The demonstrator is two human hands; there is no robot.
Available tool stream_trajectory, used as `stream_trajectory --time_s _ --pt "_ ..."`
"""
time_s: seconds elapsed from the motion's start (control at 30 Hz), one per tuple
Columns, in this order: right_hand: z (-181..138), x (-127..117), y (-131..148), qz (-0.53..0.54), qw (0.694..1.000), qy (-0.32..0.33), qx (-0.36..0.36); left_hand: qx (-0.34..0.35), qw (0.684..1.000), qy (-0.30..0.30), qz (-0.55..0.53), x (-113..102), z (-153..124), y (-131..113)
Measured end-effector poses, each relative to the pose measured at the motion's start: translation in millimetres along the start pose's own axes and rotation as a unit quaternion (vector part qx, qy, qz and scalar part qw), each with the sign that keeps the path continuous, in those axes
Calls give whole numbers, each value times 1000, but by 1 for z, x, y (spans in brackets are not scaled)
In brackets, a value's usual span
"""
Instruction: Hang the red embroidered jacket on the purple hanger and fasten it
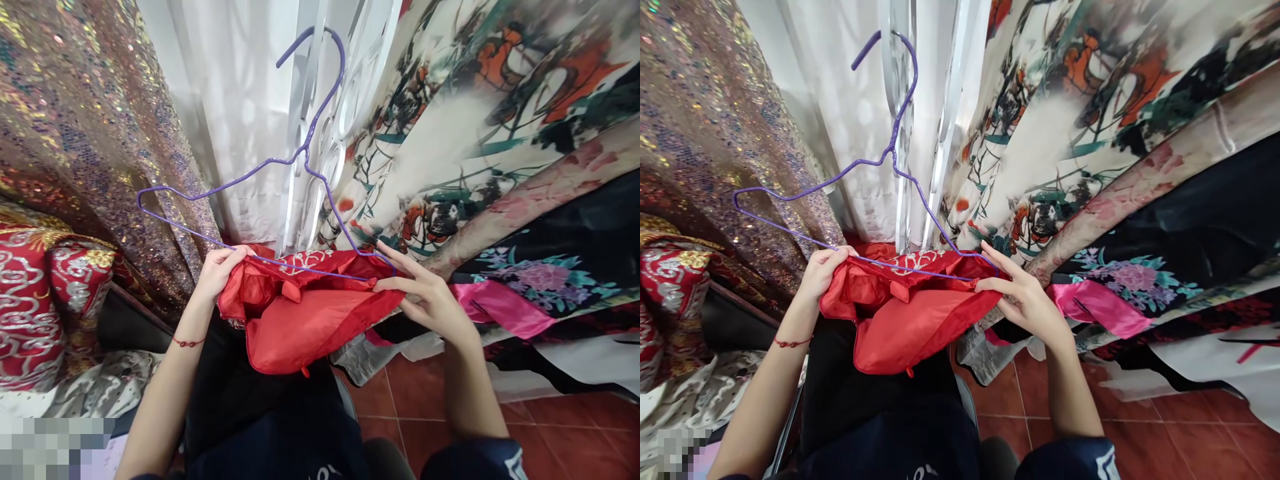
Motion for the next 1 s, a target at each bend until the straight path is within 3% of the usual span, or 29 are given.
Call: stream_trajectory --time_s 0.23,0.47,0.53,0.63,0.8,1.0 --pt "34 -26 30 12 998 -55 -42 23 999 -8 34 -9 -10 -2" --pt "61 -41 43 -5 963 -266 35 33 998 -33 48 -6 -22 4" --pt "72 -40 50 15 954 -298 36 29 998 -36 40 -5 -23 6" --pt "97 -26 61 51 960 -274 2 31 998 -40 38 -8 -23 6" --pt "127 24 50 60 991 -120 -9 50 996 -44 59 -11 -22 -6" --pt "124 29 29 22 989 -125 71 83 995 -36 42 -12 -19 -18"
Point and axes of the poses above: each hand's wrist, its own z-axis towards the middle knuckle, its own x-axis out of the palm, y = z × x, the point moved 10 cm from there along z, towards the middle knuckle, and after that the axes turned 6 degrees about -z, right-handed, at the moved point
